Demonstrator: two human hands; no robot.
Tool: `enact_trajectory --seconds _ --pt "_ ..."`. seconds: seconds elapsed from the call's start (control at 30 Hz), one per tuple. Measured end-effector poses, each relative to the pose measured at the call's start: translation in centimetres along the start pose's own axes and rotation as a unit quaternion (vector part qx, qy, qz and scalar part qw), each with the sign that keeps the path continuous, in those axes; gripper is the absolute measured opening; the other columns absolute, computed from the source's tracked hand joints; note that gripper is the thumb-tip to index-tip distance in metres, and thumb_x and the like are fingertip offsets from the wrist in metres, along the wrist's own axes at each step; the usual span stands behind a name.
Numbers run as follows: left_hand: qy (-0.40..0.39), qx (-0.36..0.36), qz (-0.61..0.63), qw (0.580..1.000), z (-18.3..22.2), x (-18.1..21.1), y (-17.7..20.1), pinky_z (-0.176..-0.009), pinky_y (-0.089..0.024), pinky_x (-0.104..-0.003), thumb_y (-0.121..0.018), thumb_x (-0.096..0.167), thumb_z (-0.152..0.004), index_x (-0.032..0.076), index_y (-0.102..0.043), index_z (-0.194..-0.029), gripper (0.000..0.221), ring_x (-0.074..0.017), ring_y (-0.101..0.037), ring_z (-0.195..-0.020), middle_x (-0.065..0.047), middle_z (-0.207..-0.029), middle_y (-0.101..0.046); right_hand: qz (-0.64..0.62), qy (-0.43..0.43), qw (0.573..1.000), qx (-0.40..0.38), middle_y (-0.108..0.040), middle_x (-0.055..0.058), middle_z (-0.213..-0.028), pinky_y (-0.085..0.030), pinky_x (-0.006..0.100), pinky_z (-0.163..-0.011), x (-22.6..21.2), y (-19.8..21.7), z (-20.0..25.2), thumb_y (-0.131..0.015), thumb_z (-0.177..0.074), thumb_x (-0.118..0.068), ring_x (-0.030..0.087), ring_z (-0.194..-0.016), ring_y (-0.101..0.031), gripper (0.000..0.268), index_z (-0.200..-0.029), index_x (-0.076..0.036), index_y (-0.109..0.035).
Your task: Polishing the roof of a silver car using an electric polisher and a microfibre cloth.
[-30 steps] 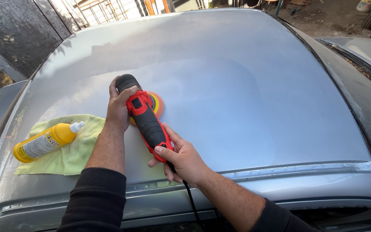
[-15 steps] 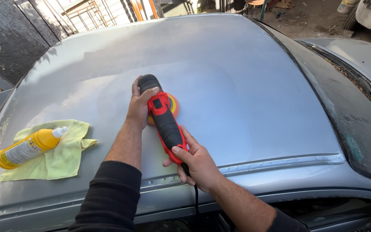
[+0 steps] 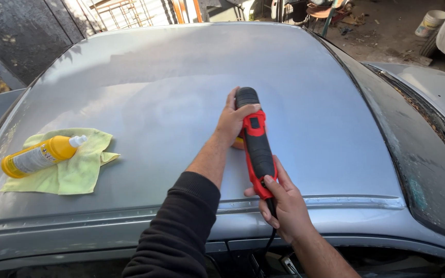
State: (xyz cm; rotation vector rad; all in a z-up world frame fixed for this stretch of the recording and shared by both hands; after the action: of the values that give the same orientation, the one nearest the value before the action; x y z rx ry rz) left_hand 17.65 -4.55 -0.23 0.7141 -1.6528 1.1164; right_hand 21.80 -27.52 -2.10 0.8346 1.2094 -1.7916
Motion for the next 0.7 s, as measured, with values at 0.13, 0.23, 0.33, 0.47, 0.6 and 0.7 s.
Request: enact_trajectory --seconds 0.13,0.23,0.33,0.47,0.6,0.7 --pt "0.05 -0.022 -0.04 0.998 1.8 0.1 -3.4 -0.086 -0.06 -0.041 -0.078 0.023 -0.073 0.012 -0.026 -0.158 0.1 -0.0245 -0.069 -0.097 -0.02 -0.119 -0.063 0.003 0.027 0.997 0.068 -0.071 0.021 -0.083 -0.03 0.02 -0.027 0.6 1.7 1.5 -0.039 -0.104 -0.022 0.009 -0.035 -0.045 0.066 -0.165 -0.027 -0.015" --pt "0.072 -0.044 -0.068 0.994 2.1 -1.2 -4.2 -0.088 -0.06 -0.043 -0.078 0.025 -0.072 0.015 -0.029 -0.157 0.099 -0.0249 -0.069 -0.098 -0.018 -0.12 -0.063 0.006 0.028 0.994 0.104 -0.069 0.02 -0.083 -0.029 0.021 -0.026 1.2 1.6 2.6 -0.037 -0.104 -0.024 0.01 -0.036 -0.045 0.065 -0.163 -0.028 -0.011" --pt "0.073 -0.061 -0.08 0.992 2.7 -1.6 -3.6 -0.09 -0.06 -0.043 -0.079 0.027 -0.073 0.016 -0.033 -0.157 0.096 -0.0252 -0.069 -0.1 -0.017 -0.119 -0.063 0.013 0.023 0.993 0.117 -0.067 0.02 -0.082 -0.029 0.022 -0.026 1.8 0.5 3.7 -0.036 -0.105 -0.026 0.01 -0.036 -0.046 0.064 -0.163 -0.029 -0.008" --pt "0.09 -0.051 -0.084 0.991 5.0 0.9 -1.5 -0.086 -0.061 -0.044 -0.077 0.027 -0.073 0.018 -0.033 -0.156 0.094 -0.026 -0.07 -0.096 -0.016 -0.114 -0.063 0.004 0.017 0.995 0.101 -0.067 0.021 -0.082 -0.029 0.022 -0.026 2.7 -1.7 4.1 -0.036 -0.106 -0.026 0.01 -0.038 -0.047 0.064 -0.163 -0.029 -0.006" --pt "0.096 -0.03 -0.067 0.993 6.4 2.6 3.0 -0.085 -0.061 -0.043 -0.076 0.024 -0.072 0.02 -0.03 -0.155 0.095 -0.0255 -0.07 -0.093 -0.015 -0.111 -0.064 0.009 0.004 0.998 0.068 -0.069 0.021 -0.084 -0.031 0.022 -0.027 4.1 -4.4 3.5 -0.036 -0.105 -0.028 0.011 -0.038 -0.048 0.065 -0.163 -0.031 -0.007" --pt "0.065 -0.012 -0.06 0.996 7.0 3.4 6.9 -0.086 -0.06 -0.04 -0.077 0.022 -0.074 0.018 -0.033 -0.154 0.092 -0.023 -0.069 -0.094 -0.014 -0.112 -0.064 -0.008 -0.003 0.999 0.037 -0.07 0.021 -0.085 -0.034 0.022 -0.029 5.3 -6.9 3.3 -0.04 -0.103 -0.024 0.012 -0.039 -0.049 0.069 -0.164 -0.031 -0.009"
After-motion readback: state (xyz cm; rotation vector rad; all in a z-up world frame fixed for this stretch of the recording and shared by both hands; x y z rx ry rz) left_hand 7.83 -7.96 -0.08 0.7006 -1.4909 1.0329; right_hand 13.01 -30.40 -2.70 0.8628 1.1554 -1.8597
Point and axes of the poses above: each hand's wrist, its own z-axis away from the middle knuckle, its own y-axis out of the back of the hand, x = y × z, the point moved 8 cm from there along -z, towards the middle knuckle
